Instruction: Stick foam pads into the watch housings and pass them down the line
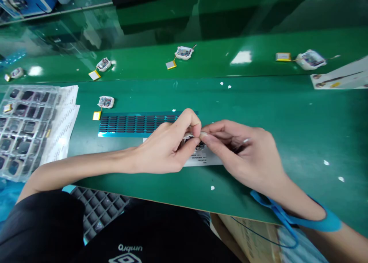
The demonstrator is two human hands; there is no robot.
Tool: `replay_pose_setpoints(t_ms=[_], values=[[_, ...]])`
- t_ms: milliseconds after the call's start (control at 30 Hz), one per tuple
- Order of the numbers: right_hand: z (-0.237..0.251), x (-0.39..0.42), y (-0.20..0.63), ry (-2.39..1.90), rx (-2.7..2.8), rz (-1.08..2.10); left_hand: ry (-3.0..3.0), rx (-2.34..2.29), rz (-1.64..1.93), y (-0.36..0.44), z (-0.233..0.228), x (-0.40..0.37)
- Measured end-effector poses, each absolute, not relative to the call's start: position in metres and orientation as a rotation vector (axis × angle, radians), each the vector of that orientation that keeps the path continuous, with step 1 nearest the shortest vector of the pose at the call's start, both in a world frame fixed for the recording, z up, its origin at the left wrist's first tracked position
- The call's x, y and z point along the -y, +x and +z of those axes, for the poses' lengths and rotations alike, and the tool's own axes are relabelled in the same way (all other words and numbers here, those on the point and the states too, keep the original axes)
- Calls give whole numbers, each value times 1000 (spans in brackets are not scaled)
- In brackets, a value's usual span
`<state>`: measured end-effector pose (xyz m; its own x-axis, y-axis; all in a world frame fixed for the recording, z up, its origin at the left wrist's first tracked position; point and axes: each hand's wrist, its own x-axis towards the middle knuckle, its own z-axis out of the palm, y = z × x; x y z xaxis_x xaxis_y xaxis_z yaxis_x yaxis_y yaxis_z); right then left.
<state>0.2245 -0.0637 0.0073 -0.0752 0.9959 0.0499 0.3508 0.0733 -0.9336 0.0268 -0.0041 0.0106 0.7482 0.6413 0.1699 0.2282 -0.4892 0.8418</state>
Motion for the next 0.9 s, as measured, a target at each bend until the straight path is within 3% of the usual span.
replay_pose_setpoints(t_ms=[400, 533, 667, 900], values=[[11, 38, 255, -1417, 1189, 1405, 2177, -550, 627, 22, -11, 24], [4, 28, 262, -1540, 1305, 1242, 2173, -538, 541, 22, -23, 26], [1, 25, 265, -1535, 1400, 1495, 2173, -577, 490, 21, -26, 25], [-5, 21, 278, -1461, 1589, 1472, 2525, -461, 582, 19, -28, 30]])
